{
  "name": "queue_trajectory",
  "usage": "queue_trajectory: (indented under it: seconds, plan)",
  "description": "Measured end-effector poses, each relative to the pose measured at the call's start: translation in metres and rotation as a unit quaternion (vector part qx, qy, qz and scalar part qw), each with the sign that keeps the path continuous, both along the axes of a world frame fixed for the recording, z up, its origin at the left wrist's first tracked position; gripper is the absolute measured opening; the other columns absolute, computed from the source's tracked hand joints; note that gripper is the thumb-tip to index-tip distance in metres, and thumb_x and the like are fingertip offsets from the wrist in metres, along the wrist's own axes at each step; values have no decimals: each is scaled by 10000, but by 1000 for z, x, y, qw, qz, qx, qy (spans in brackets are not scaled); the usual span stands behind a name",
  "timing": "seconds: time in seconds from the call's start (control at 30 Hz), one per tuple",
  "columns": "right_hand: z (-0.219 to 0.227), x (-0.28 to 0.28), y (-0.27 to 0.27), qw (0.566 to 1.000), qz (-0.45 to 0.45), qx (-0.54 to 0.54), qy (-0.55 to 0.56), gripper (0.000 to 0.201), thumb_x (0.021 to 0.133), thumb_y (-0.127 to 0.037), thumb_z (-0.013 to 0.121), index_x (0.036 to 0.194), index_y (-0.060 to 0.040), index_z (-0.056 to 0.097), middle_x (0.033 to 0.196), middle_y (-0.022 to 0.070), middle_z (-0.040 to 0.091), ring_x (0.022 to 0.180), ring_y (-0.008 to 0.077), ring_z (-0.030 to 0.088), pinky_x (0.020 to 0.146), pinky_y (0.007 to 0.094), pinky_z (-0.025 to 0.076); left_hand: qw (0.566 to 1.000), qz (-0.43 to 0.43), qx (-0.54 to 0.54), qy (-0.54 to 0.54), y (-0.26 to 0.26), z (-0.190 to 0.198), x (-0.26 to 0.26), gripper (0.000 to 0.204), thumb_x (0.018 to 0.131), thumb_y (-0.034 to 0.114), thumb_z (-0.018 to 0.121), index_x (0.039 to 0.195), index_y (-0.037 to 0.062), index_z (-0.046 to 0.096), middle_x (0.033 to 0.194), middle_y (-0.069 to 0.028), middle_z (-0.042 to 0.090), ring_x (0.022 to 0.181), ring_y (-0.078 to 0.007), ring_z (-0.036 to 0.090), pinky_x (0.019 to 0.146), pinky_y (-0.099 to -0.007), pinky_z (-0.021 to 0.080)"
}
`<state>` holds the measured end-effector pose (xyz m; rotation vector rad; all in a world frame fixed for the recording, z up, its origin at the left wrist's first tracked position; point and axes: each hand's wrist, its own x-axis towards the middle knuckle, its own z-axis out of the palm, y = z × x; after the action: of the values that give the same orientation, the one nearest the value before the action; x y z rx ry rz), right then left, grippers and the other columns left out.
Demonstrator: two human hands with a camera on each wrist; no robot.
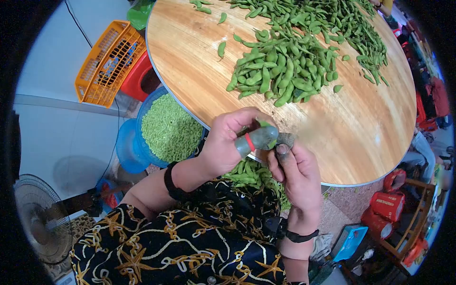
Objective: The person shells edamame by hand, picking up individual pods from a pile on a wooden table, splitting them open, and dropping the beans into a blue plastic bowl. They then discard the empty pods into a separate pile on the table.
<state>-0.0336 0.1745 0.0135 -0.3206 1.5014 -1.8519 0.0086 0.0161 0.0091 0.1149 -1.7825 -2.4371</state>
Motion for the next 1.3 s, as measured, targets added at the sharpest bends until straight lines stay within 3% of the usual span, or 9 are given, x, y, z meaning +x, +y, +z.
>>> queue_trajectory:
  seconds: [0.23, 0.37, 0.63, 0.7, 0.77, 0.97, 1.03, 1.17, 1.3]
  plan:
    - [4, 2, -1, 996, -17, -59, -71, 154, 936, -137, 441, 938, -15, 535, 640, -29, 485, 495, 20, 349, 446, 170, 256, 976, -132, 156, -74, -4, 6, -4, 169, 884, 184, 560, 870, 15, 561, 807, -9, 566, 736, -69, 534, 661, -216, 435]
    - [3, 4, -6, 989, -54, 87, 109, 113, 904, -58, 465, 915, -7, 565, 677, -17, 534, 548, 12, 416, 477, 163, 311, 991, 9, -136, 9, 7, -2, -5, 177, 819, 110, 648, 861, 0, 516, 751, -32, 575, 665, -76, 570, 571, -238, 477]
    - [-9, -8, 2, 992, -97, 68, 52, 183, 898, -129, 505, 915, 30, 593, 701, 22, 580, 621, 51, 503, 559, 194, 404, 988, -90, 99, -72, -9, 1, -5, 191, 825, 64, 626, 1008, 22, 594, 839, 3, 602, 699, -52, 554, 624, -196, 451]
    - [-3, -10, 2, 936, -93, 208, 268, 167, 881, -110, 525, 915, 37, 595, 725, 32, 589, 658, 75, 525, 603, 221, 431, 986, -109, 112, -60, -11, -12, -9, 209, 838, 65, 598, 1044, 30, 593, 843, -3, 606, 710, -91, 573, 640, -214, 460]
    - [8, -10, -1, 935, -137, 188, 268, 169, 890, -127, 528, 941, 22, 588, 734, 7, 571, 659, 59, 502, 608, 206, 413, 947, 0, -303, 107, -11, -15, -10, 270, 817, 49, 603, 1086, 47, 582, 846, -43, 611, 709, -149, 586, 661, -234, 469]
    - [9, -7, -6, 927, -123, 177, 306, 134, 861, -68, 517, 897, 31, 600, 759, 37, 591, 653, 83, 522, 617, 224, 434, 933, 37, -310, 181, -9, -7, -5, 335, 734, 63, 664, 1063, 113, 632, 863, -98, 612, 739, -208, 617, 648, -296, 513]
    - [9, -10, -4, 983, -108, 43, 144, 122, 849, -75, 533, 892, 28, 585, 678, 18, 553, 508, 46, 442, 477, 197, 373, 861, -39, -419, 286, -21, -7, -6, 359, 713, 58, 684, 1065, 108, 638, 847, -87, 621, 707, -188, 620, 626, -274, 508]
    - [0, -2, -9, 958, -129, -164, -195, 88, 846, -78, 545, 877, 4, 528, 555, -27, 449, 371, 30, 327, 347, 172, 222, 917, -60, -258, 298, -23, -11, -10, 254, 707, 50, 694, 955, 103, 685, 787, -69, 618, 695, -174, 621, 592, -265, 492]
    - [-4, -6, -13, 966, -126, -171, -150, 64, 858, -82, 541, 859, -20, 527, 537, -33, 432, 376, 34, 328, 376, 165, 252, 966, -109, -159, 172, -23, -8, -8, 231, 737, 67, 685, 953, 35, 611, 803, -59, 603, 736, -150, 599, 661, -255, 479]
